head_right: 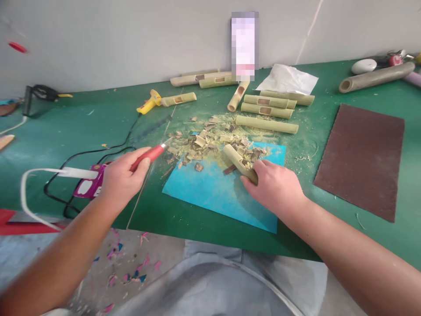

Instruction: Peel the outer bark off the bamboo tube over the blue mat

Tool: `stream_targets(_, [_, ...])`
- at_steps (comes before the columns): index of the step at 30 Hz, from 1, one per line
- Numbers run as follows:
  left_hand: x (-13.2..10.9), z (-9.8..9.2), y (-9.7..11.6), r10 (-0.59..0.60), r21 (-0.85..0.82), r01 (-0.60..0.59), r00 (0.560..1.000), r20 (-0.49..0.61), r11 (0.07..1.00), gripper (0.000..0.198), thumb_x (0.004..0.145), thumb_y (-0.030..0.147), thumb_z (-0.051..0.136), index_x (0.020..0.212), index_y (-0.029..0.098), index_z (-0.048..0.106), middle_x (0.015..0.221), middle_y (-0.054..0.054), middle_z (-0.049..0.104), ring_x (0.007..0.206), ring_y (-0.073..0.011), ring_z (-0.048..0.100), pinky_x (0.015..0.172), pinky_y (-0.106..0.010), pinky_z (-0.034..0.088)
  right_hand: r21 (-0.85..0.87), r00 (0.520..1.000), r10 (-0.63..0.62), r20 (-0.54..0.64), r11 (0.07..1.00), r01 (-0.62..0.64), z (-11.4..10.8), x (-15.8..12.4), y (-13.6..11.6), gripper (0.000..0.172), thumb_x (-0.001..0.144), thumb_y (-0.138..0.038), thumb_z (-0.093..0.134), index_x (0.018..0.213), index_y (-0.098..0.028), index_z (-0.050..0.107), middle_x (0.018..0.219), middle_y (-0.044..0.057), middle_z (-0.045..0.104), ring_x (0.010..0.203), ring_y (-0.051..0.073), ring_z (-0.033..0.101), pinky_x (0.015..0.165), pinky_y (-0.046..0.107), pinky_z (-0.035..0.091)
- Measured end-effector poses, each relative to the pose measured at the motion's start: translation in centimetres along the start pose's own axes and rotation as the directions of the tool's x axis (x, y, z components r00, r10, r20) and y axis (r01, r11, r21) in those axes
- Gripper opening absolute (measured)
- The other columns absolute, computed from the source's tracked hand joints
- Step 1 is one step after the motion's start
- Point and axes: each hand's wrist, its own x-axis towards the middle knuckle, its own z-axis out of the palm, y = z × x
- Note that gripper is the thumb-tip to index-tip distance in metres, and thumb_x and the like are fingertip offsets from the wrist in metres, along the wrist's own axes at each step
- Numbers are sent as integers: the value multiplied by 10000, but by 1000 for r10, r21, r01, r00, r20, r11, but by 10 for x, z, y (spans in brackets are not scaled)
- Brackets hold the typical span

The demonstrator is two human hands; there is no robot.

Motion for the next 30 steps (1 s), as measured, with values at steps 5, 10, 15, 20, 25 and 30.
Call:
stream_targets(5, [-8, 2, 0, -159, 287, 125, 982, 100, 950, 437, 948, 371, 356, 1279, 162, 550, 1086, -140, 679, 923, -284, 655, 754, -345, 485, 0, 1000, 9, 13, 1000, -9, -1, 0, 0, 332, 836, -534, 476, 752, -220, 543, 732, 2, 595, 547, 115, 423, 498, 270, 196])
stream_targets(10, [-27, 4, 24, -186, 286, 127, 964, 189, 950, 466, 948, 366, 386, 1346, 148, 493, 1150, -156, 669, 900, -300, 671, 689, -345, 493, 2, 1000, 0, -1, 1000, 0, 1, 0, 1, 341, 832, -546, 481, 751, -219, 536, 732, 2, 596, 547, 115, 410, 495, 267, 197])
stream_targets(15, [-35, 11, 36, -59, 131, 38, 985, 162, 991, 443, 945, 362, 422, 1332, 163, 505, 1179, -125, 668, 995, -285, 665, 772, -336, 518, 2, 1000, 11, 3, 1000, -11, 1, 0, 0, 350, 830, -553, 481, 738, -218, 529, 721, 4, 585, 548, 116, 409, 494, 267, 199])
stream_targets(20, [-36, 10, 39, 129, -84, -125, 990, 49, 989, 380, 949, 323, 431, 1283, 184, 548, 1195, -88, 669, 1026, -221, 663, 868, -291, 518, 6, 1000, 12, 4, 1000, -12, 1, 1, 1, 346, 831, -548, 476, 739, -219, 527, 719, 1, 583, 545, 114, 412, 491, 268, 202])
stream_targets(25, [-24, 8, 26, -37, 73, 37, 999, 1, 997, 392, 937, 331, 433, 1273, 178, 567, 1165, -93, 682, 1003, -240, 666, 852, -307, 522, 0, 999, 22, 40, 1000, -22, 1, 2, 1, 349, 836, -554, 461, 745, -224, 524, 732, 6, 591, 556, 122, 437, 488, 273, 203])
stream_targets(30, [-22, 13, 21, -97, 109, 89, 992, 75, 990, 408, 922, 342, 453, 1271, 166, 573, 1157, -110, 686, 969, -263, 677, 811, -327, 531, 9, 999, 19, 49, 1000, -20, 0, 2, -1, 339, 838, -544, 458, 756, -223, 530, 753, 9, 601, 566, 124, 450, 493, 278, 212])
